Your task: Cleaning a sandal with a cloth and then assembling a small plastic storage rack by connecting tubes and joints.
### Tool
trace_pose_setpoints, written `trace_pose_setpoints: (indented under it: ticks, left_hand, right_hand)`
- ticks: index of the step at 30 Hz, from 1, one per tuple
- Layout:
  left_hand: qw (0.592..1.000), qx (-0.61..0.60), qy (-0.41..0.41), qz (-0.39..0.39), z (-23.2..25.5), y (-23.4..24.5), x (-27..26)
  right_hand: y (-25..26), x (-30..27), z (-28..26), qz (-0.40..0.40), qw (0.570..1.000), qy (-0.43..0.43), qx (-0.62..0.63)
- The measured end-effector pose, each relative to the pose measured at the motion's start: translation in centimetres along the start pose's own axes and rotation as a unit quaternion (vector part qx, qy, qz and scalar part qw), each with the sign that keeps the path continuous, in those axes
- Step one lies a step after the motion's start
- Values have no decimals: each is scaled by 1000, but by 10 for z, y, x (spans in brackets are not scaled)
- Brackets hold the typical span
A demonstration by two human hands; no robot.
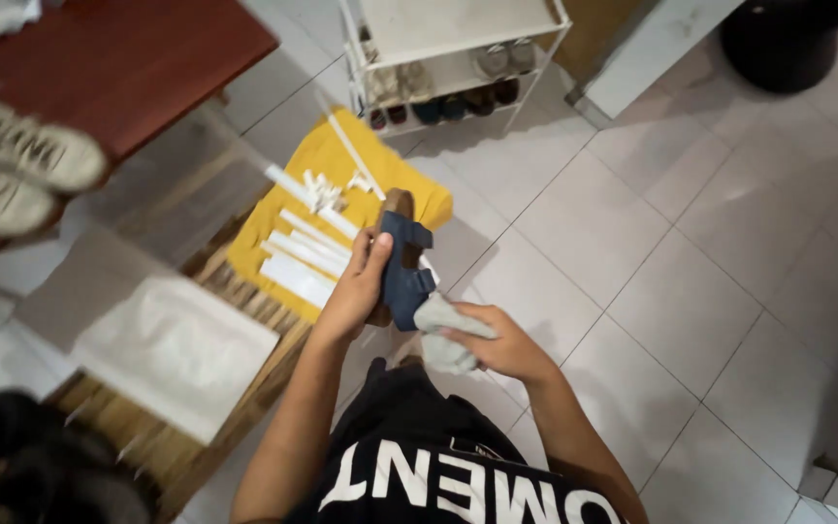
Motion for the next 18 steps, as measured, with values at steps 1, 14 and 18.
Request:
trace_pose_setpoints:
  ticks: [1,14,18]
  left_hand:
    - [1000,2,-2,-6,18,-2,11]
    - [894,-437,96,-36,46,-67,131]
    - [885,-451,110,38,-21,-82,177]
  right_hand:
    - [21,12,24,7,1000,0,2]
    - [164,65,74,342,917,13,205]
    - [168,118,103,262,962,75,15]
Point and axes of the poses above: each hand's wrist, its own x-axis towards the middle knuckle, its own y-axis out of the back of the hand, z = x × y, the point moved 5 cm from there along x, towards the middle knuckle
